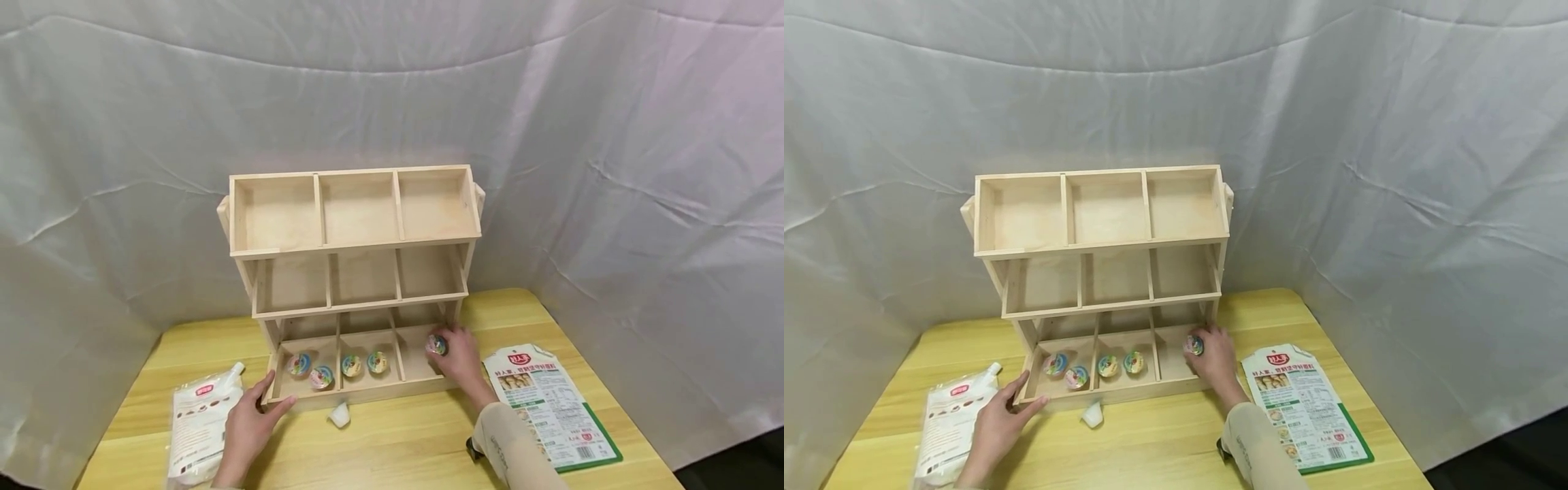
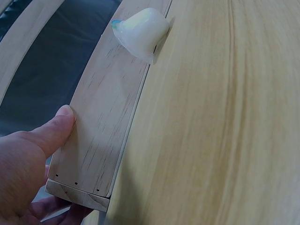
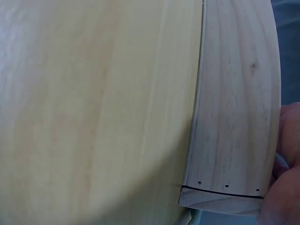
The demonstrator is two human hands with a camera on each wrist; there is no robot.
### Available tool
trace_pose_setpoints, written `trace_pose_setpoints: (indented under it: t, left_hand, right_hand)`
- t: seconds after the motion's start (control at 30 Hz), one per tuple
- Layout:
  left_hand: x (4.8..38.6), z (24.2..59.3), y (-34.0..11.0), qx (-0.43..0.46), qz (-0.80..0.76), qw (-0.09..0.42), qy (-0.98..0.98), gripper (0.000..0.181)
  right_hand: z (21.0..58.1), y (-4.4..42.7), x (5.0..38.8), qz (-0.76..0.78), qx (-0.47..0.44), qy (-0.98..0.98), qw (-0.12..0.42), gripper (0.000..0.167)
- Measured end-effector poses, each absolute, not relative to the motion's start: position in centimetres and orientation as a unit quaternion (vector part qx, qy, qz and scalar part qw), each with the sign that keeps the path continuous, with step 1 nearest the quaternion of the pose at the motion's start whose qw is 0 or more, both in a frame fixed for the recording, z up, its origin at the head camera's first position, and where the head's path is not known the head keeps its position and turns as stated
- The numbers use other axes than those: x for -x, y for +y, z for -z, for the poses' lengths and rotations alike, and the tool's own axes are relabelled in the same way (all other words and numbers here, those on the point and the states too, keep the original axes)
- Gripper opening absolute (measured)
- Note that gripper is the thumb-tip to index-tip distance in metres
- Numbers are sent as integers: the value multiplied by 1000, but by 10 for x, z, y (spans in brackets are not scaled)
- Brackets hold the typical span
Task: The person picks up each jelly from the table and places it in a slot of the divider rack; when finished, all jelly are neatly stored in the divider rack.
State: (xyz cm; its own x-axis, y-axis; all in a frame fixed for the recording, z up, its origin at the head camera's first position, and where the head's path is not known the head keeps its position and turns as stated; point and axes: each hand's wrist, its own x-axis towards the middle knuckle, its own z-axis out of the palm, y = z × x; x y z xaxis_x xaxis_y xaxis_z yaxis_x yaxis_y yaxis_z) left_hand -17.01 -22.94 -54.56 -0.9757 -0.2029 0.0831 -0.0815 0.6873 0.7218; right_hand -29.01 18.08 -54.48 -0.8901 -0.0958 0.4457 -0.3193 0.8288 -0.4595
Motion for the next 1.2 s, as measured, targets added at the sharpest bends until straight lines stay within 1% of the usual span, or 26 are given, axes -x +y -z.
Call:
trace_pose_setpoints:
  t: [0.1,0.23,0.47,0.57,0.87,1.07,1.2]
  left_hand:
    - [170,546,-229,-79,381,80,-918,81]
    - [170,546,-228,-80,380,81,-918,81]
    - [170,546,-228,-81,389,73,-915,82]
    - [171,546,-228,-83,388,72,-915,82]
    - [171,547,-229,-82,384,74,-916,82]
    - [171,547,-229,-81,386,74,-916,83]
    - [171,547,-229,-81,379,78,-918,82]
  right_hand:
    - [545,182,291,-255,-96,-938,217,44]
    - [545,182,292,-269,-77,-939,201,44]
    - [546,183,293,-289,-63,-936,191,40]
    - [547,183,294,-291,-58,-936,187,40]
    - [550,182,295,-285,-52,-937,196,42]
    - [547,182,293,-275,-44,-943,180,44]
    - [547,181,293,-267,-45,-945,182,44]
